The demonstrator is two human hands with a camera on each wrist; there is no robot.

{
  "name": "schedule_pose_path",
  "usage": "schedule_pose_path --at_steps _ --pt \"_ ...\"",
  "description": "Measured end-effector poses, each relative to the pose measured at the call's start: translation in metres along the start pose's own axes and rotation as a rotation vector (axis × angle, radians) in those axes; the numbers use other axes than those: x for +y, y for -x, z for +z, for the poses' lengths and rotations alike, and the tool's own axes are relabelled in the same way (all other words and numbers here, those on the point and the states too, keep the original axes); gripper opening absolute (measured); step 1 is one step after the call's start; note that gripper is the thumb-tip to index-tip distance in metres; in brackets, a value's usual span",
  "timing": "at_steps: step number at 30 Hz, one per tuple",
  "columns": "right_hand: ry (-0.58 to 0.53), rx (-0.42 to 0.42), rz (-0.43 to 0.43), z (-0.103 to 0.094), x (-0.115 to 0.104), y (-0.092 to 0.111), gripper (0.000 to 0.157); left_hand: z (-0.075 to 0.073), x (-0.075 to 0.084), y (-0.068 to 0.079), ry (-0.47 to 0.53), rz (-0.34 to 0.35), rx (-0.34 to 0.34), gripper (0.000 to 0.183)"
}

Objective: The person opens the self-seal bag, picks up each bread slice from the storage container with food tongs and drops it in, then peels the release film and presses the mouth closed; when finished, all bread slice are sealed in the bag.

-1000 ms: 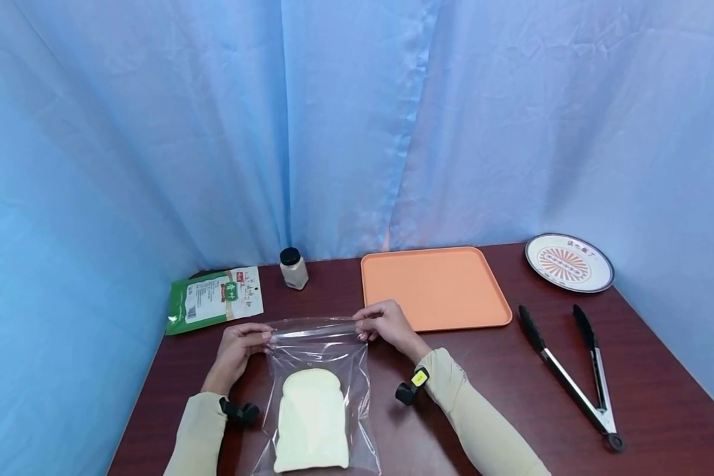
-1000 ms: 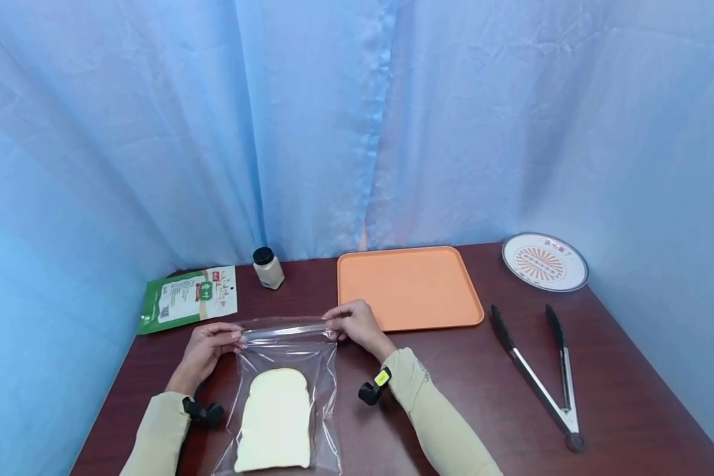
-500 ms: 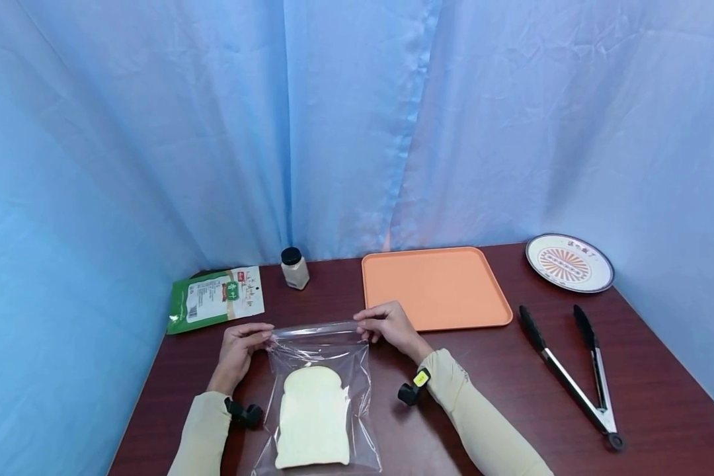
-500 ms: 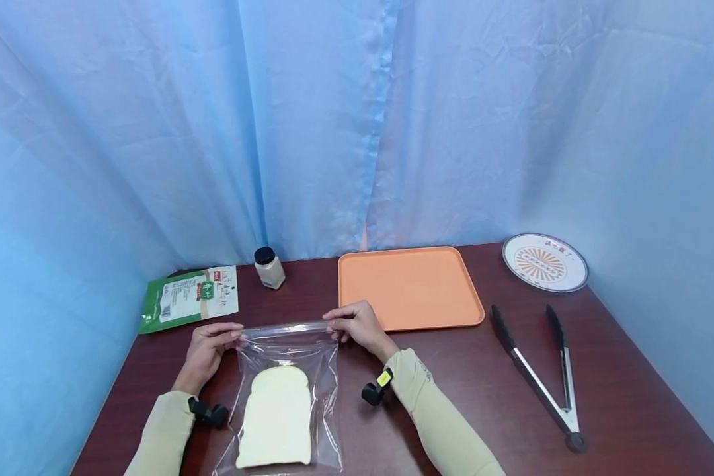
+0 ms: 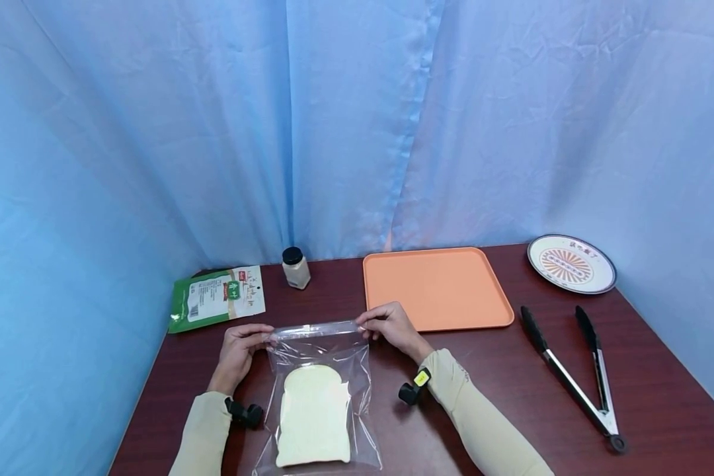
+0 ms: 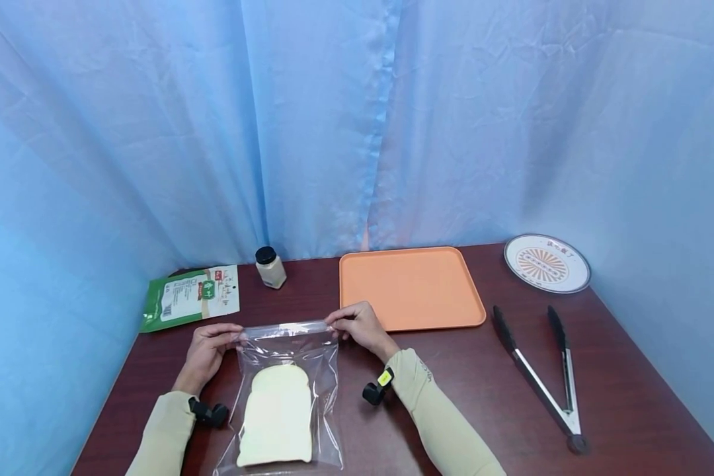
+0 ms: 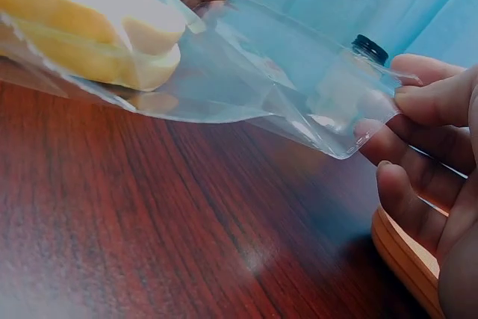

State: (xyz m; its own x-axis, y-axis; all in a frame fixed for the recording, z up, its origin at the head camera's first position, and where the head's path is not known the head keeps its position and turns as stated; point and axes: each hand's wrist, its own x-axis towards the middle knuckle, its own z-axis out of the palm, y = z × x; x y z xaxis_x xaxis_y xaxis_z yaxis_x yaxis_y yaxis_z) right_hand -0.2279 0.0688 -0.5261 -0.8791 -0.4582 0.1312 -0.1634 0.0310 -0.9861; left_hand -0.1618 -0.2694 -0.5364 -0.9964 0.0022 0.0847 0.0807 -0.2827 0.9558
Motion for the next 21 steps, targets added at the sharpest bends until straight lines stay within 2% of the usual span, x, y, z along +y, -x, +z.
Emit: schedule_pose_path --at_steps 4,13,21 --pt "0.004 -0.003 -0.018 -0.0008 0.0023 -0.0009 0.015 0.0007 0.001 0.0003 -0.008 -0.001 0.007 0.032" --pt "0.024 -0.021 0.023 -0.0033 0.004 -0.0028 0.016 0.0007 0.0003 -0.0017 -0.075 -0.022 0.026 0.033" --pt "0.091 -0.016 0.028 -0.0052 0.0009 -0.003 0.019 0.0 -0.0005 -0.0026 -0.134 -0.019 0.025 0.035"
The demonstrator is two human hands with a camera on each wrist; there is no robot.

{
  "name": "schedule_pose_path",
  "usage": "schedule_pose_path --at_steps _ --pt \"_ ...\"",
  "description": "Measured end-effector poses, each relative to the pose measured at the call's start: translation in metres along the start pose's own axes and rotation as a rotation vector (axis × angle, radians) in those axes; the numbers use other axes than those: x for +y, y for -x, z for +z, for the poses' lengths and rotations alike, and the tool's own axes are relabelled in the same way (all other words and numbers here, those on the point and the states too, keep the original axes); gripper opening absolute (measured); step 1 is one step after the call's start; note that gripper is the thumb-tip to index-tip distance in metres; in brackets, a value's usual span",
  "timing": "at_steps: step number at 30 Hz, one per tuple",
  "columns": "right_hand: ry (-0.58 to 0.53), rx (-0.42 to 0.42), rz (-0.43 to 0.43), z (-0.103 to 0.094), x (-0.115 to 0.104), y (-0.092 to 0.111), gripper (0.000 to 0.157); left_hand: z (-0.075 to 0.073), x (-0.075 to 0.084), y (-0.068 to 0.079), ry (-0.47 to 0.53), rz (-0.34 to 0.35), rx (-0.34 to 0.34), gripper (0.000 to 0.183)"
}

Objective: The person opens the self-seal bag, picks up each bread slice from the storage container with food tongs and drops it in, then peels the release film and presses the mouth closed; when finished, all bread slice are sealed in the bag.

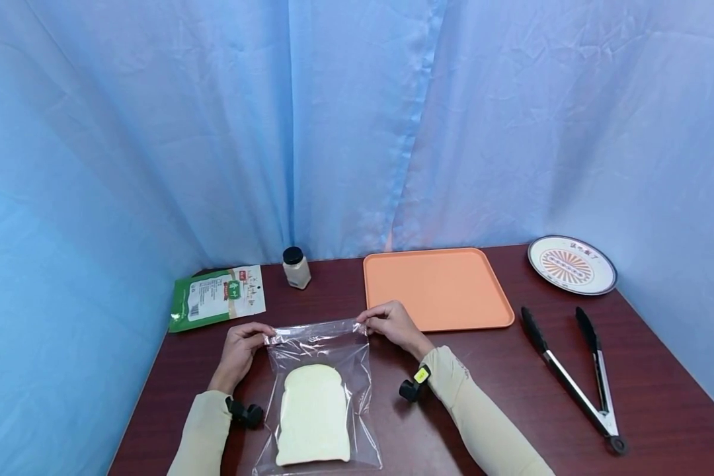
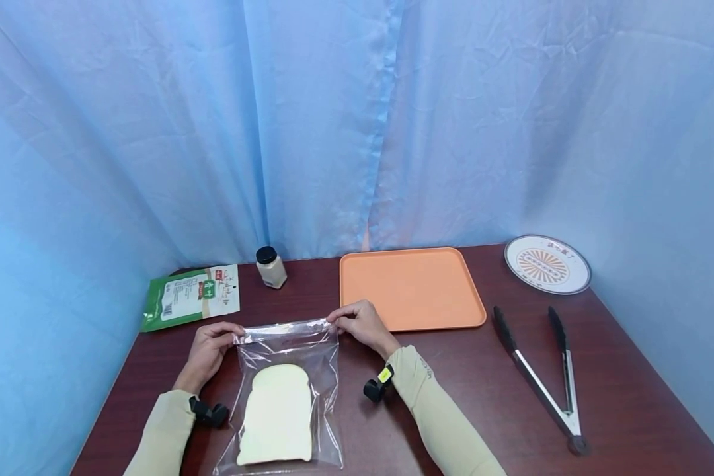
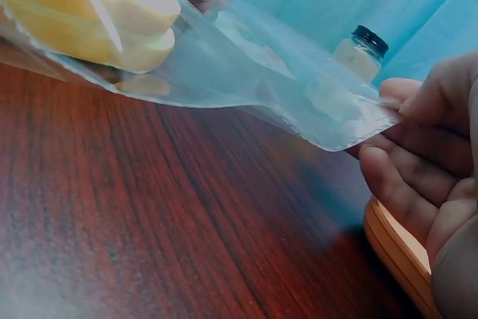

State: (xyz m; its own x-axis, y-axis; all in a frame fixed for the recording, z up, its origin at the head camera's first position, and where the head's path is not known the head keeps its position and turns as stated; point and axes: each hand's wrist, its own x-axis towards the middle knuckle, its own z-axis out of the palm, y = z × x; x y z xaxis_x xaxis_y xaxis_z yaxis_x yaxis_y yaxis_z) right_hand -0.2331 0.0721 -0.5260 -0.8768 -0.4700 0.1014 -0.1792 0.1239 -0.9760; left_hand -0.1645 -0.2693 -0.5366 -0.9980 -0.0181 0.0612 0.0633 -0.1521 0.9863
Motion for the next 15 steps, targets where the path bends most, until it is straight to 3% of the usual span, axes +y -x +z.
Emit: schedule_pose_path --at_steps 9,15 --pt "0.049 0.037 0.036 0.0026 -0.0024 -0.002 0.021 -0.0012 0.0001 -0.0015 -0.056 -0.009 -0.018 0.024" --pt "0.139 0.1 0.069 0.0071 -0.0014 -0.0039 0.021 -0.0009 -0.0007 -0.0006 -0.06 0.001 -0.018 0.027"
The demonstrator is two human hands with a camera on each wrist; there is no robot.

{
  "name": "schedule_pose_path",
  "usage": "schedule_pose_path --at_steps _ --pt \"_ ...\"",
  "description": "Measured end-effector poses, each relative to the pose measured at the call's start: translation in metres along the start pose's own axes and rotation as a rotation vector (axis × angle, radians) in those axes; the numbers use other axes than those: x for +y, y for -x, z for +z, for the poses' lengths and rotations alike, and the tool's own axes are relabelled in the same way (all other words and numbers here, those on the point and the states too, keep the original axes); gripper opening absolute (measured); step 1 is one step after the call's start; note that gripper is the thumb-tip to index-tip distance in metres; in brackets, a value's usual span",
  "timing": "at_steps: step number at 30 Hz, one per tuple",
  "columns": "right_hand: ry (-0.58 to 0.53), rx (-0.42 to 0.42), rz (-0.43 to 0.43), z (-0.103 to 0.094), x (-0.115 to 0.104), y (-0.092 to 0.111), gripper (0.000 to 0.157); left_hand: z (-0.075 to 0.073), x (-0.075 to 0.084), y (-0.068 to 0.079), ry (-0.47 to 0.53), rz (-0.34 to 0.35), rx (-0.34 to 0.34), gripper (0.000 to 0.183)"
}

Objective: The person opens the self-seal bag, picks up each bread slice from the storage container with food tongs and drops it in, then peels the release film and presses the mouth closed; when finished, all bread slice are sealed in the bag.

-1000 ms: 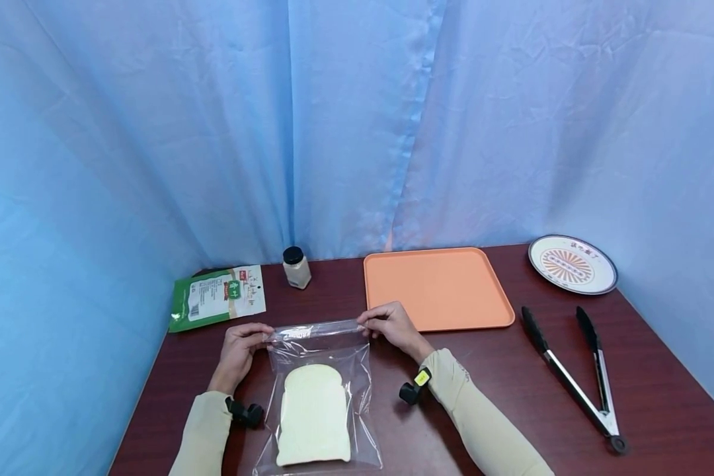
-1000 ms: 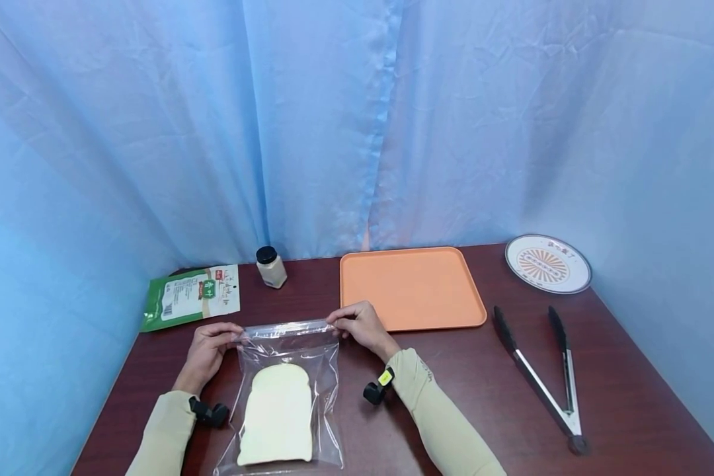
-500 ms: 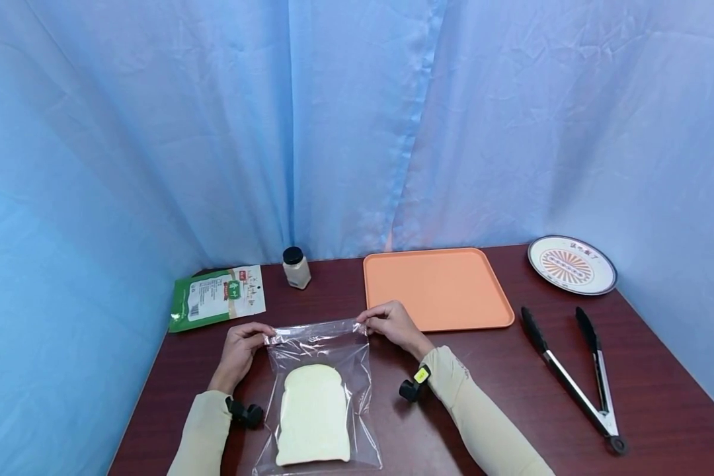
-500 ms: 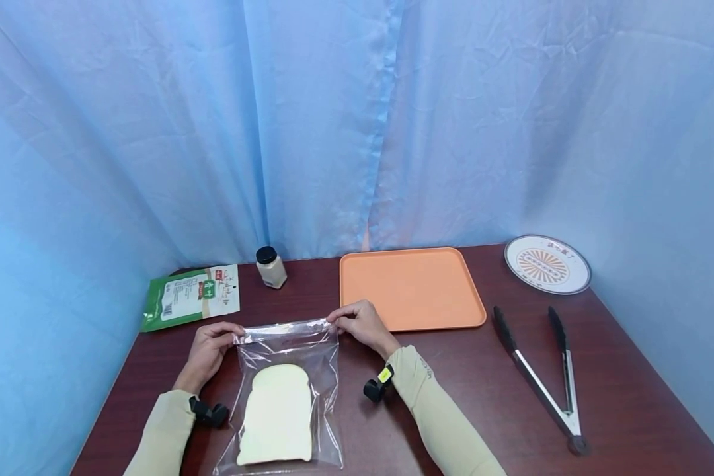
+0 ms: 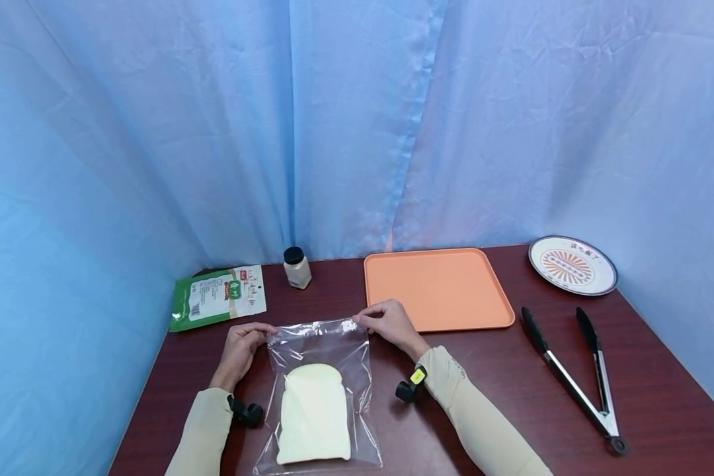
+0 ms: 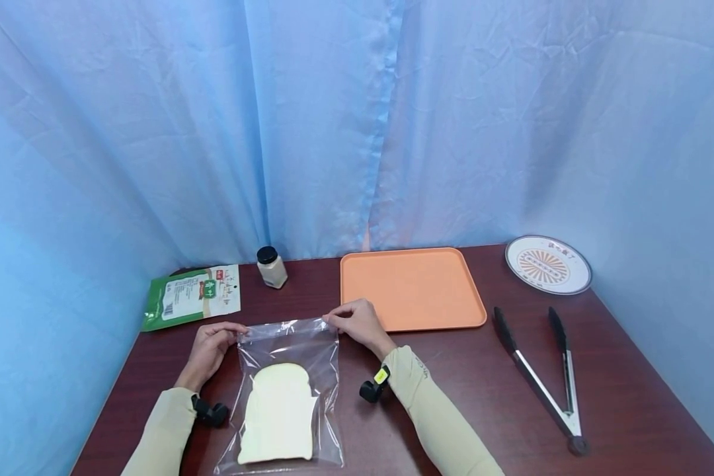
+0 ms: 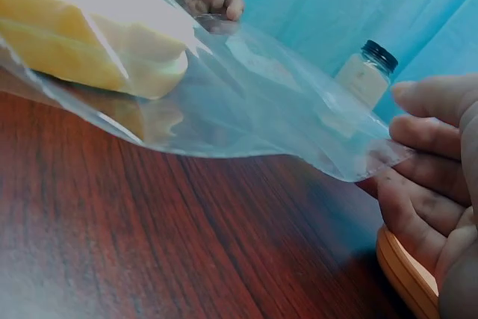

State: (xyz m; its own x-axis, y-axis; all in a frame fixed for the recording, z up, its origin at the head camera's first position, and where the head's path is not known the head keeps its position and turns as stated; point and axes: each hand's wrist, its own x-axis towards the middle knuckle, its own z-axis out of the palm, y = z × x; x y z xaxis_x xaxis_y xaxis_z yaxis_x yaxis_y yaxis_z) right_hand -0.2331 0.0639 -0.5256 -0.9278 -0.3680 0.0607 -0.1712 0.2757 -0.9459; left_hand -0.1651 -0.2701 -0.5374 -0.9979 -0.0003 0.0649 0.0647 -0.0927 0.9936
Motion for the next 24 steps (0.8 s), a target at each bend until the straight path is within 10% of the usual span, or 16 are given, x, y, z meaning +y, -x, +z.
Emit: schedule_pose_path --at_steps 24 --pt "0.102 0.029 -0.03 -0.001 -0.001 0.002 0.008 0.011 0.002 -0.004 -0.156 -0.134 0.167 0.043"
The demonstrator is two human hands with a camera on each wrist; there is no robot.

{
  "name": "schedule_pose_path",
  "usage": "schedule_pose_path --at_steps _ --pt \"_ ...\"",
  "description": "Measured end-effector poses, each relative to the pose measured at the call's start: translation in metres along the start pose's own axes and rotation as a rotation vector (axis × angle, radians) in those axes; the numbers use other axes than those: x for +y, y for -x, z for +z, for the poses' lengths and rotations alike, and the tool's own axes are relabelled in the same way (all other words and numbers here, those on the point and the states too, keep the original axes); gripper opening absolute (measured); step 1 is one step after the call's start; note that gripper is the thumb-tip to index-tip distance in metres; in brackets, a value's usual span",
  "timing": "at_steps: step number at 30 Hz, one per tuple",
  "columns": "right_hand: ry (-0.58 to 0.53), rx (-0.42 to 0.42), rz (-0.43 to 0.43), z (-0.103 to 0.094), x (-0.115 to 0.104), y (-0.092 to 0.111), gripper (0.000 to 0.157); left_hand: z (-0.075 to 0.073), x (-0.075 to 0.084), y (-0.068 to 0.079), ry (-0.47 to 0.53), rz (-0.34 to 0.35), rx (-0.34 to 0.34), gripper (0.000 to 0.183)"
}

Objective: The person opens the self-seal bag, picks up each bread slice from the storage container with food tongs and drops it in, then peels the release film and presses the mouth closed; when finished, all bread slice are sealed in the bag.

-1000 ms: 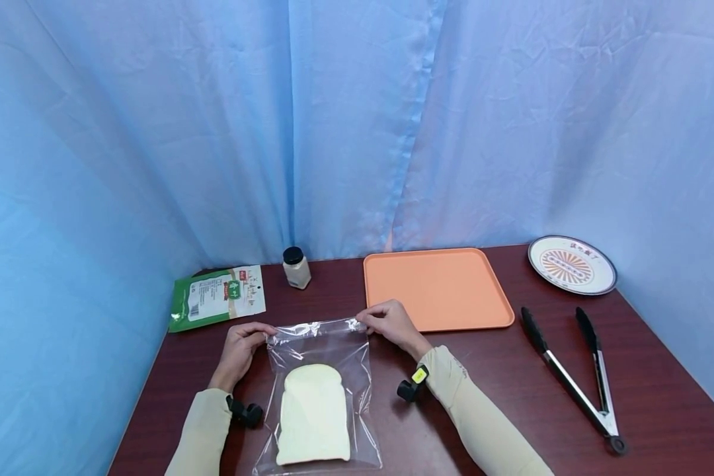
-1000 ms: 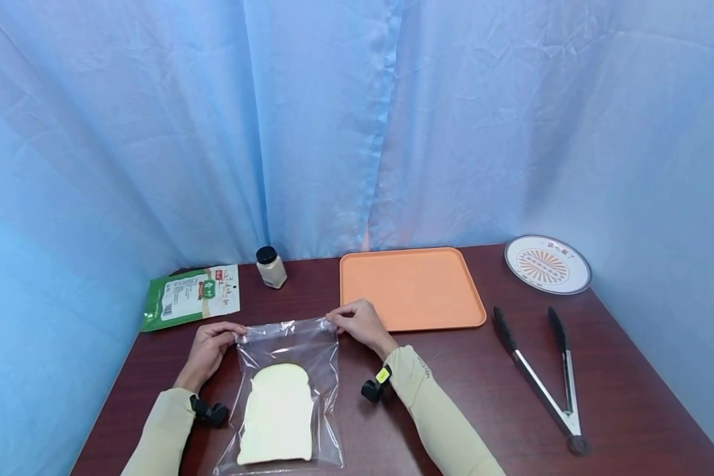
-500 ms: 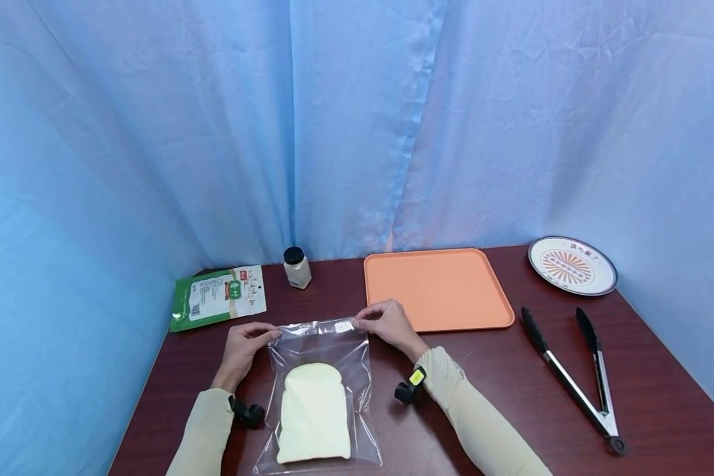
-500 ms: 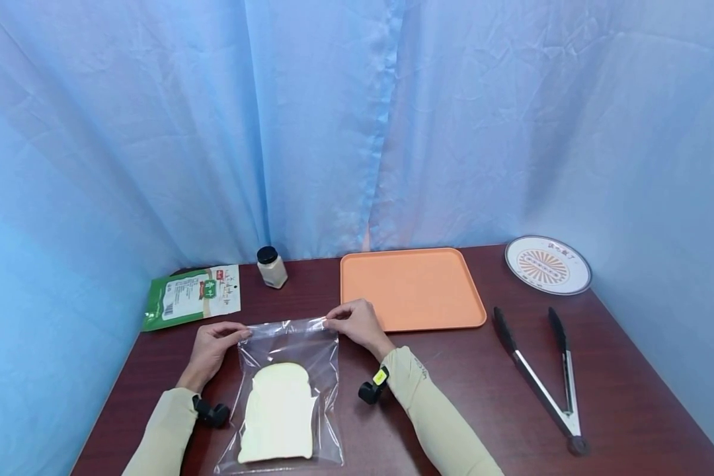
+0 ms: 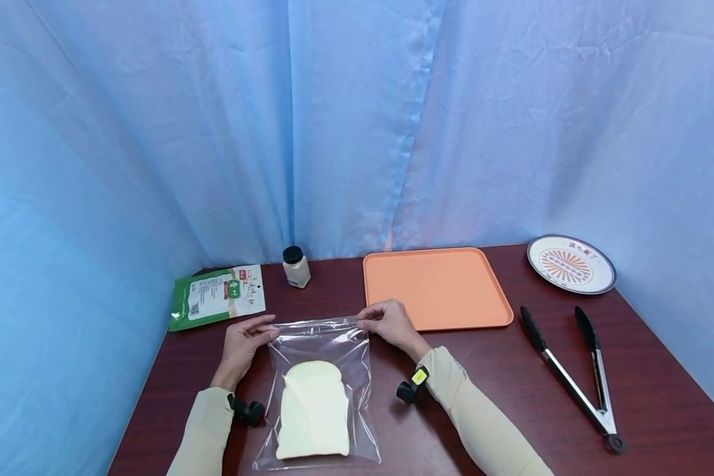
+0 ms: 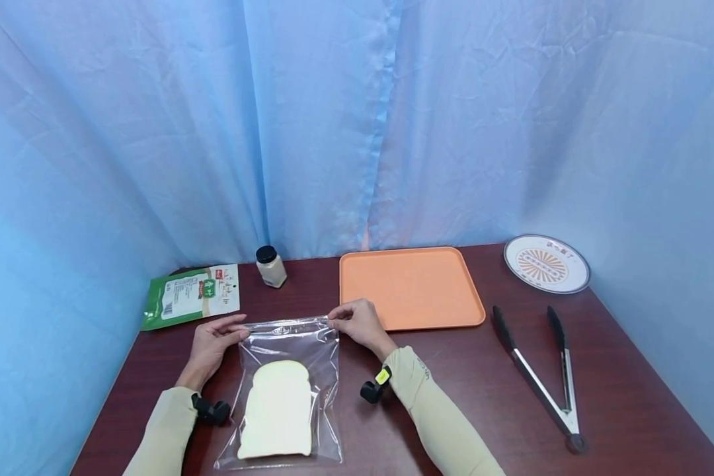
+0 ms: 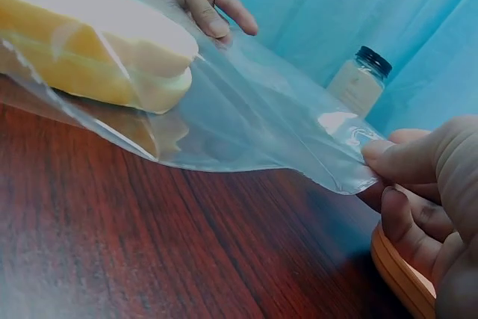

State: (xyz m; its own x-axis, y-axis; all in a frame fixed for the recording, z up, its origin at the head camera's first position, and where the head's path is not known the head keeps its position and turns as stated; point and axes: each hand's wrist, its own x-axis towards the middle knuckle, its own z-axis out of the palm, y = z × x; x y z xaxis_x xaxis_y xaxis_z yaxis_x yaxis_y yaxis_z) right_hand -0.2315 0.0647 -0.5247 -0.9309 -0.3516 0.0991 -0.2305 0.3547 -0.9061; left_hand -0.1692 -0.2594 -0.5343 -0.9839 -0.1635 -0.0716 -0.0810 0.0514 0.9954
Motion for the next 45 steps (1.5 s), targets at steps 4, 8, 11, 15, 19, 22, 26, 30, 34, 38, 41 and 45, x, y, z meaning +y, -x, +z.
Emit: schedule_pose_path --at_steps 4,8,11,15,19,22,26,30,34,38,41,45 --pt "0.027 0.013 -0.019 0.001 0.0 0.0 0.006 0.0 0.001 0.0 0.013 -0.018 0.0 0.049" --pt "0.045 0.003 -0.032 0.002 0.0 0.0 0.009 -0.001 0.002 0.0 0.015 -0.032 -0.002 0.049" --pt "0.026 -0.045 -0.038 -0.001 -0.002 -0.001 0.026 -0.001 0.002 -0.001 0.011 -0.039 -0.001 0.048" --pt "0.108 -0.105 -0.041 -0.01 -0.012 -0.007 0.05 0.0 -0.001 -0.004 0.02 -0.035 -0.009 0.048" --pt "0.321 -0.168 -0.082 -0.009 -0.037 -0.027 0.049 -0.004 -0.001 -0.005 0.039 -0.003 -0.029 0.048" --pt "0.419 -0.29 -0.156 0.011 -0.06 -0.045 0.04 -0.006 -0.001 -0.005 0.053 0.025 -0.032 0.047" --pt "0.459 -0.464 -0.216 0.052 -0.081 -0.06 0.031 -0.005 -0.004 -0.003 0.058 0.038 -0.015 0.046" --pt "0.488 -0.522 -0.171 0.086 -0.09 -0.065 0.028 -0.001 -0.007 -0.002 0.072 0.037 -0.015 0.044" --pt "0.528 -0.51 -0.138 0.1 -0.089 -0.065 0.03 0.005 -0.011 -0.003 0.11 0.033 -0.018 0.043" --pt "0.515 -0.54 -0.134 0.099 -0.085 -0.067 0.032 0.007 -0.012 -0.003 0.117 0.034 -0.019 0.041" --pt "0.491 -0.571 -0.133 0.093 -0.081 -0.068 0.034 0.005 -0.011 -0.003 0.099 0.044 -0.022 0.041" --pt "0.486 -0.598 -0.151 0.08 -0.076 -0.07 0.036 -0.001 -0.009 -0.002 0.088 0.048 -0.008 0.04"
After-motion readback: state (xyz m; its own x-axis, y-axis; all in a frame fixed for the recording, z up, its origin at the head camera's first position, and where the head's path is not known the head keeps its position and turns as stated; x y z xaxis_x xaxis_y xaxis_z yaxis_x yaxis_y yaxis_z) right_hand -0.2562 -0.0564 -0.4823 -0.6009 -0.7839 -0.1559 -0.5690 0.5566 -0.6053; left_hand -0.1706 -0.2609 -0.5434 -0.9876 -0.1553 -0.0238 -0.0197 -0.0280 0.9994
